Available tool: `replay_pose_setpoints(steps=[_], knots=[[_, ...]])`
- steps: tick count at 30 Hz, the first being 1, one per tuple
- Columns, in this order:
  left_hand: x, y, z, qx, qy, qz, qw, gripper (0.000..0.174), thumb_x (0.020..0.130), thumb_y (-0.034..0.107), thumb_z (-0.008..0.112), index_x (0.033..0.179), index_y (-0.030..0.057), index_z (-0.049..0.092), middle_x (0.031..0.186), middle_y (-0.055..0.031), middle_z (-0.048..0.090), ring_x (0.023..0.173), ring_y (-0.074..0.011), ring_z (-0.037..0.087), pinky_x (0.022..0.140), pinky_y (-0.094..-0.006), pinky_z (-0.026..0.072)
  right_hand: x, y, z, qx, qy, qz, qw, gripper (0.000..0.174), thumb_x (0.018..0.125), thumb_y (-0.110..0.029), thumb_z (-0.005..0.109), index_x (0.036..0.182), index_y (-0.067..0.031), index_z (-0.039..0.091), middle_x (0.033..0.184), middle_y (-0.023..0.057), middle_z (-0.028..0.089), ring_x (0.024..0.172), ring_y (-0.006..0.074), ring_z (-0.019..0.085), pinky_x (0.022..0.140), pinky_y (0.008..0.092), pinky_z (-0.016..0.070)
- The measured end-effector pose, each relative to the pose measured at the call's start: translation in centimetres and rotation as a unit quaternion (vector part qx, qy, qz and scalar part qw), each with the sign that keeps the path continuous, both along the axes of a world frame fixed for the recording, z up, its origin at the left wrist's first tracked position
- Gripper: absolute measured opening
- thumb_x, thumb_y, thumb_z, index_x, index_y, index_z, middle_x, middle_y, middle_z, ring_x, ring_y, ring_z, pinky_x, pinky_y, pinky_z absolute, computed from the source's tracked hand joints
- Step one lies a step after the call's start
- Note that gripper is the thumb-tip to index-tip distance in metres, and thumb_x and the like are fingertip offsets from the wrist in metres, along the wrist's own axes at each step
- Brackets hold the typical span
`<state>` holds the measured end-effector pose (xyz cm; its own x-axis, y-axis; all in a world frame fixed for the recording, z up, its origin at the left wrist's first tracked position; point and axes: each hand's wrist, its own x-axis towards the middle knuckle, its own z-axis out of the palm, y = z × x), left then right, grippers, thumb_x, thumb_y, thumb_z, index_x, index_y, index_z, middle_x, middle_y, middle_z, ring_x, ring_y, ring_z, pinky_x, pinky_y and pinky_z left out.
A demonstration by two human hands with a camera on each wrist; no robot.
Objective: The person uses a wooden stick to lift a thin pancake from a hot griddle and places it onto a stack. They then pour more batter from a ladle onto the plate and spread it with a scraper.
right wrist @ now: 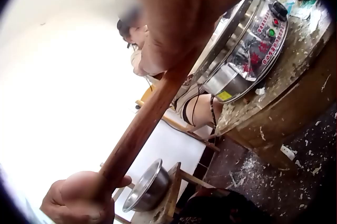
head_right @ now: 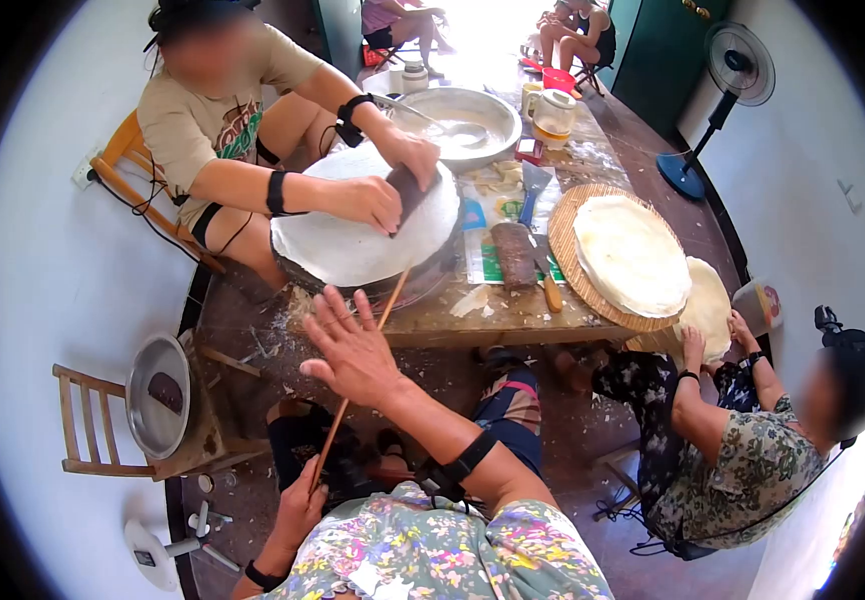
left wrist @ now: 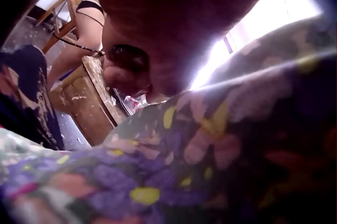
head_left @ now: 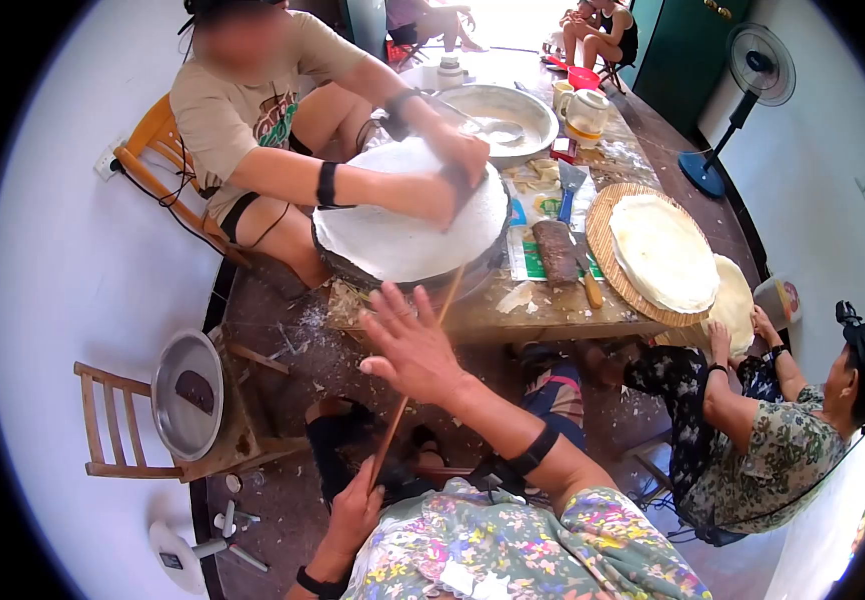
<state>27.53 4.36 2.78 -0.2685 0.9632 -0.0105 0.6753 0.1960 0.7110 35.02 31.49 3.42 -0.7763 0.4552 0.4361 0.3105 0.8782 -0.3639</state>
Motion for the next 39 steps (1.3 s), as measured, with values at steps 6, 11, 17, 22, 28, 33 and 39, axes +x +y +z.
replay_pose_setpoints(steps=[6, 11, 17, 22, 28, 33, 39], knots=[[1.5, 6.5, 0.9, -0.032, -0.178, -0.013, 0.983, 0.047, 0.093, 0.006, 0.054, 0.139, 0.0012, 0.043, 0.102, -0.0189, 0.062, 0.089, -0.0279, 0.062, 0.079, -0.0336, 0.0492, 0.2, 5.0, -1.2, 0.015, 0.071, -0.166, 0.983, 0.058, 0.096, -0.048, 0.046, 0.135, -0.0052, 0.053, 0.148, 0.021, 0.041, 0.147, 0.0385, 0.018, 0.115, 0.0621, 0.0028], [2.7, 12.1, 1.0, -0.048, -0.272, 0.0, 0.961, 0.046, 0.093, 0.006, 0.049, 0.138, 0.0013, 0.043, 0.088, -0.0079, 0.055, 0.077, -0.0138, 0.051, 0.073, -0.0293, 0.0467, -0.5, 10.0, -1.8, 0.001, 0.076, -0.232, 0.97, 0.057, 0.097, -0.049, 0.043, 0.133, -0.0054, 0.055, 0.144, 0.0222, 0.046, 0.145, 0.0404, 0.021, 0.113, 0.0639, 0.0065], [3.8, 18.4, -0.5, 0.049, -0.258, -0.019, 0.965, 0.043, 0.093, 0.009, 0.046, 0.135, 0.0016, 0.044, 0.08, -0.0051, 0.053, 0.064, -0.0115, 0.049, 0.058, -0.0271, 0.0438, -1.6, 15.5, -4.0, 0.019, 0.037, -0.229, 0.973, 0.059, 0.099, -0.05, 0.041, 0.134, -0.0056, 0.056, 0.145, 0.0209, 0.045, 0.145, 0.0397, 0.021, 0.113, 0.0625, 0.0087], [5.1, 20.9, 0.4, -0.009, -0.369, 0.047, 0.928, 0.04, 0.093, 0.01, 0.045, 0.132, 0.0039, 0.044, 0.075, -0.0055, 0.053, 0.057, -0.0127, 0.051, 0.05, -0.0294, 0.0455, -3.2, 18.2, -3.3, -0.036, -0.011, -0.174, 0.984, 0.059, 0.097, -0.047, 0.045, 0.142, -0.0094, 0.046, 0.15, 0.0153, 0.04, 0.146, 0.0343, 0.021, 0.117, 0.0565, 0.0099], [5.7, 20.3, 2.5, -0.043, -0.496, 0.111, 0.86, 0.032, 0.093, 0.008, 0.045, 0.125, 0.0091, 0.042, 0.067, 0.0024, 0.044, 0.04, -0.0039, 0.037, 0.034, -0.021, 0.0321, -4.8, 17.3, -1.7, -0.086, -0.131, -0.113, 0.981, 0.067, 0.099, -0.056, 0.027, 0.151, -0.0137, 0.034, 0.159, 0.0083, 0.027, 0.151, 0.0258, 0.006, 0.12, 0.0513, -0.0032], [5.5, 18.6, 2.5, -0.035, -0.508, 0.14, 0.849, 0.027, 0.094, 0.006, 0.043, 0.121, 0.0096, 0.042, 0.067, 0.0018, 0.044, 0.041, -0.0044, 0.037, 0.033, -0.0218, 0.0325, -6.3, 15.2, -1.4, -0.095, -0.154, -0.061, 0.981, 0.068, 0.099, -0.056, 0.025, 0.151, -0.0133, 0.033, 0.16, 0.0077, 0.025, 0.151, 0.0242, 0.004, 0.12, 0.0506, -0.0042], [4.8, 16.1, 2.1, 0.003, -0.567, 0.173, 0.805, 0.025, 0.095, 0.007, 0.042, 0.12, 0.0086, 0.042, 0.063, 0.003, 0.037, 0.039, -0.0045, 0.032, 0.033, -0.0212, 0.0315, -9.0, 11.9, -1.9, -0.061, -0.155, -0.028, 0.986, 0.07, 0.098, -0.058, 0.025, 0.15, -0.0125, 0.035, 0.159, 0.0092, 0.026, 0.151, 0.0262, 0.007, 0.119, 0.053, -0.0023]])
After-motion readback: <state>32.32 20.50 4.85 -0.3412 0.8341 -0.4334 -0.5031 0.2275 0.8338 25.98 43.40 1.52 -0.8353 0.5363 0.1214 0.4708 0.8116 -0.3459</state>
